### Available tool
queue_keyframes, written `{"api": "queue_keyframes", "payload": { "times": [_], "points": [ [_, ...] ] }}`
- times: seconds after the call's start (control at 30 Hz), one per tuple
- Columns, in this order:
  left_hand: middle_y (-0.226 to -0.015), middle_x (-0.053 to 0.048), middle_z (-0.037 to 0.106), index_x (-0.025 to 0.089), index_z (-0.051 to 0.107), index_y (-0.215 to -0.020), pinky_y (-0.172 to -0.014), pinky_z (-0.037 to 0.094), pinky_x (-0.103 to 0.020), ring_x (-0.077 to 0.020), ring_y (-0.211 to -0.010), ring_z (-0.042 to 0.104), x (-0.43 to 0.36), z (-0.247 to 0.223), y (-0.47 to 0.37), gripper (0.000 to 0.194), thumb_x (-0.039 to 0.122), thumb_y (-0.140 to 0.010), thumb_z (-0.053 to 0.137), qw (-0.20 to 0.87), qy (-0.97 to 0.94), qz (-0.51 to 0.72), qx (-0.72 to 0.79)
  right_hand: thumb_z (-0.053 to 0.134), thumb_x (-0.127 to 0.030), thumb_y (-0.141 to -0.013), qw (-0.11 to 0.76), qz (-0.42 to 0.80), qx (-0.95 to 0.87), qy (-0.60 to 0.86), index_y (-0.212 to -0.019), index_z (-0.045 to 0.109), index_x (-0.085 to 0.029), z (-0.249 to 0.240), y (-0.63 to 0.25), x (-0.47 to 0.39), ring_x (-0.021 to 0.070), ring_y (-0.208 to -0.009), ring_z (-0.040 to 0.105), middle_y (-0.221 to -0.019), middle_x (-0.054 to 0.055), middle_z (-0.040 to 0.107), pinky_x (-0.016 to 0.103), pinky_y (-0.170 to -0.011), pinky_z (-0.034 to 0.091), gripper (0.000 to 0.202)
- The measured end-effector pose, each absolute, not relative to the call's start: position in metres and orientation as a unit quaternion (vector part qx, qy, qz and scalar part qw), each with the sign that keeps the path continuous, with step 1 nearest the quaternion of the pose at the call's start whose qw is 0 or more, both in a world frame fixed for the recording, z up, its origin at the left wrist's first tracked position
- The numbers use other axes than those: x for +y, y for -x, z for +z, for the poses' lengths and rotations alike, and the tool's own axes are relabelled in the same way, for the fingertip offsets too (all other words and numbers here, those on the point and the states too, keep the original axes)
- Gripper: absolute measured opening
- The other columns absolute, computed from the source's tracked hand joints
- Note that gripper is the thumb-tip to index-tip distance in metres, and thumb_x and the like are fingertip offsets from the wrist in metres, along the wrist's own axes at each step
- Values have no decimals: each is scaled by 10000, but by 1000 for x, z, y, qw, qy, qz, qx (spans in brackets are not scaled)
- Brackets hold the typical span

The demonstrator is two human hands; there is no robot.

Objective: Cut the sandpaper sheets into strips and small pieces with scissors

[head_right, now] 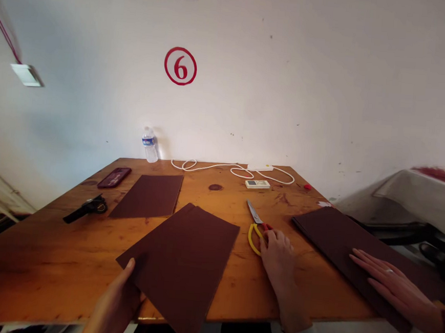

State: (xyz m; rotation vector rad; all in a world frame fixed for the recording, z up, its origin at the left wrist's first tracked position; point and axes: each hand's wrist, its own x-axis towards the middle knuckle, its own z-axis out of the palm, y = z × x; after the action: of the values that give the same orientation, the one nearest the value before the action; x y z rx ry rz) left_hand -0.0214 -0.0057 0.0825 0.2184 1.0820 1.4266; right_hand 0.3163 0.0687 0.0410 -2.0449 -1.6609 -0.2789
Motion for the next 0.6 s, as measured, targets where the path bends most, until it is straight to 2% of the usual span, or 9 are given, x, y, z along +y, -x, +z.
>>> {"api": "queue_keyframes", "payload": {
  "times": [0.1, 0.17, 0.23, 0.3, 0.43, 0.6],
  "points": [
    [-1348, -52, 683, 270, 610, -1343, -1018, 556, -403, -285, -1299, 587, -5, 82, 23, 437, 233, -908, 626, 618, -108, 615, 478, 385, -292, -997, 293, -96, -612, 728, -943, 622, -191, 48, -297, 52, 342, -949, 649, -997, 183, 690, 462, -856, 486, 263],
    [-1351, -59, 680, 262, 613, -1336, -997, 570, -400, -289, -1304, 582, -4, 81, 24, 437, 215, -902, 630, 615, -117, 612, 484, 424, -275, -979, 299, -66, -664, 682, -851, 607, -241, 48, -277, 38, 281, -956, 667, -924, 109, 702, 383, -915, 485, 226],
    [-1354, -58, 678, 265, 611, -1335, -981, 580, -383, -287, -1340, 547, -3, 79, 25, 434, 216, -904, 629, 613, -123, 609, 488, 458, -228, -952, 295, -38, -683, 667, -737, 569, -262, 44, -260, 26, 247, -846, 697, -832, 69, 700, 326, -791, 521, 245],
    [-1350, -47, 681, 277, 605, -1339, -963, 590, -369, -283, -1370, 514, -2, 79, 25, 446, 214, -898, 635, 610, -117, 609, 494, 467, -187, -945, 293, -23, -674, 678, -723, 561, -254, 40, -251, 22, 227, -724, 705, -782, 54, 703, 308, -667, 520, 251],
    [-1297, -31, 713, 290, 606, -1337, -938, 602, -341, -268, -1365, 519, 0, 80, 25, 479, 150, -879, 624, 600, -120, 603, 512, 520, -140, -920, 286, -14, -669, 686, -720, 591, -235, 40, -251, 24, 226, -746, 714, -784, 55, 721, 298, -676, 516, 233],
    [-1267, -43, 729, 273, 625, -1322, -977, 581, -382, -290, -1336, 549, -1, 80, 25, 436, 189, -894, 610, 614, -115, 589, 513, 515, -128, -921, 286, -8, -672, 683, -744, 624, -217, 42, -252, 25, 238, -774, 710, -804, 64, 727, 313, -701, 520, 226]
  ]
}}
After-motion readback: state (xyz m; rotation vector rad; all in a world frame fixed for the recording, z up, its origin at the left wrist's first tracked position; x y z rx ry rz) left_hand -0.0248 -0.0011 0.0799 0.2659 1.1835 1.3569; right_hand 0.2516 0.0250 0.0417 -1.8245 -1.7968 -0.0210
